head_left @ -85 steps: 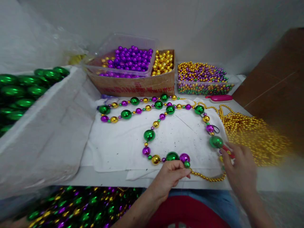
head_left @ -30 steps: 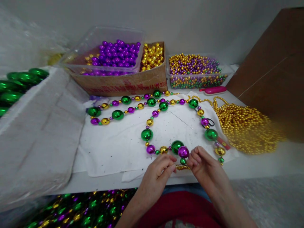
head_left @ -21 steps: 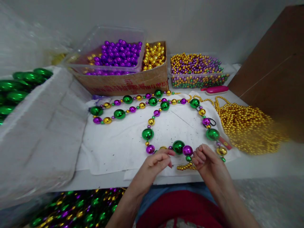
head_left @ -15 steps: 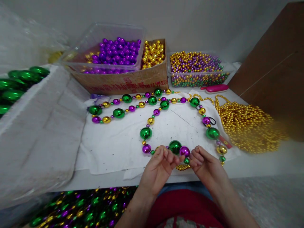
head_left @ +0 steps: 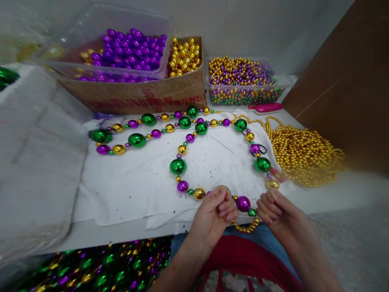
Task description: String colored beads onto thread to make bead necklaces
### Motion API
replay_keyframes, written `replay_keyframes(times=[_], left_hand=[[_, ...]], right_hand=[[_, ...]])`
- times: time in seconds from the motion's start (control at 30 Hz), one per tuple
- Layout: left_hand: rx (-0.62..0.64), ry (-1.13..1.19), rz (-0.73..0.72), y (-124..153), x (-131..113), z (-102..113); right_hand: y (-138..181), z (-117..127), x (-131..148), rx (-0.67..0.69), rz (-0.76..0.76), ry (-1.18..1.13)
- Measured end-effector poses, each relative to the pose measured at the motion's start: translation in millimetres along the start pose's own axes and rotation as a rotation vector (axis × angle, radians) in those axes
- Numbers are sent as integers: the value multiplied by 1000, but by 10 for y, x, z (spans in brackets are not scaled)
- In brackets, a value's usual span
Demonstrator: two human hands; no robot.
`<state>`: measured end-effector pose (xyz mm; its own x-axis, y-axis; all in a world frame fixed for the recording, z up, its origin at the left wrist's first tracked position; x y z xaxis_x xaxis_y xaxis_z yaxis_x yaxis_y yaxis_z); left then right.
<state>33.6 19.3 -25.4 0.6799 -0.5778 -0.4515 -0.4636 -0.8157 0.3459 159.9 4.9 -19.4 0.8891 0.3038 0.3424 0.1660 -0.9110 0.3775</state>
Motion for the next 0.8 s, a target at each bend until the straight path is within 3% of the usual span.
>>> replay_keyframes(times=[0.27, 0.47, 0.6, 0.7, 0.8], left_hand=[[-36, -105, 5, -31, 76, 144], [-64, -290, -28, -10, -18, 108], [-46, -702, -60, 89, -230, 41], [-75, -1143, -219, 206, -431, -22], [-118, -1408, -336, 310, -468, -6]], right_hand=[[-42, 201, -61, -31, -30, 26], [-68, 68, -44, -7, -4, 126], [-39, -138, -103, 53, -42, 315], [-39, -225, -209, 88, -69, 433], [-63, -229, -326, 110, -69, 512]])
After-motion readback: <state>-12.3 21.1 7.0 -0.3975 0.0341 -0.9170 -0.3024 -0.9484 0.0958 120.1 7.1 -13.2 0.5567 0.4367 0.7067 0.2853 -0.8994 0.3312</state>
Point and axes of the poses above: each hand's wrist, its own y-axis away from the middle knuckle, its own z-axis out of the back of the hand, x = y × z, the point moved 7 cm from there along -y, towards the middle knuckle, and after that the axes turned 10 degrees about -y, right-handed, at the moved point
